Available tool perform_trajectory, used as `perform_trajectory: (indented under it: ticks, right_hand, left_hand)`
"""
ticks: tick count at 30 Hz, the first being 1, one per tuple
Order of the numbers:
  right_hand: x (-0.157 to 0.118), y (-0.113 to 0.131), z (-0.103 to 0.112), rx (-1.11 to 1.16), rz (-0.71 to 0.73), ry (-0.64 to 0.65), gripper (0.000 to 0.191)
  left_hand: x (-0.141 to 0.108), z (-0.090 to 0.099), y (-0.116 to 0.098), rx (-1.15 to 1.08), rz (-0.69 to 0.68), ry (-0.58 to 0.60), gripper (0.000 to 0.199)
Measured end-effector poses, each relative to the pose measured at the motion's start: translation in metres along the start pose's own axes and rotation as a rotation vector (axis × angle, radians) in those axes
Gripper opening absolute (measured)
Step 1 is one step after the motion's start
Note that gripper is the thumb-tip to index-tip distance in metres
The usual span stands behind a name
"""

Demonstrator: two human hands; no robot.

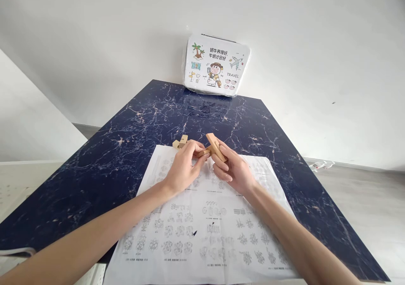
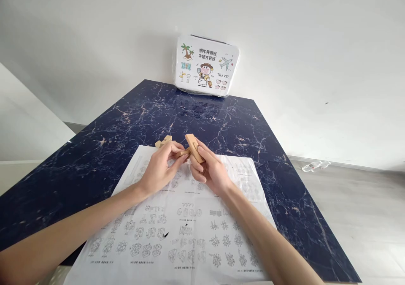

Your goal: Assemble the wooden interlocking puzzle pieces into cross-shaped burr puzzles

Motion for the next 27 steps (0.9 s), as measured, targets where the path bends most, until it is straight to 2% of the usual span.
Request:
perform_trajectory:
  ticks: [6,11,17,21,27]
  right_hand:
    - [0.0,-0.005,0.011,-0.081,0.046,-0.156,0.062]
    - [0.0,-0.008,0.015,-0.144,0.059,-0.182,0.062]
    - [-0.002,-0.003,0.016,-0.225,0.138,-0.275,0.059]
    - [-0.003,-0.001,0.015,-0.221,0.164,-0.32,0.053]
    - [-0.001,-0.003,0.028,-0.14,0.168,-0.342,0.047]
  left_hand:
    - [0.001,0.0,0.004,-0.06,0.045,-0.032,0.02]
    - [-0.001,0.0,0.012,-0.163,0.143,-0.053,0.019]
    - [-0.001,0.0,0.011,-0.15,0.132,-0.05,0.016]
    - [-0.002,0.001,0.011,-0.112,0.112,-0.055,0.018]
    - [-0.002,0.0,0.012,-0.158,0.104,-0.056,0.016]
Point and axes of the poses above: each hand's wrist, its own x-axis towards the middle knuckle, its own z-axis out of the back of the hand, y = z × x, the point moved 9 cm from there along x, towards the middle knuckle, and after that the axes turned 10 degrees about -z, right-handed, at the moved point
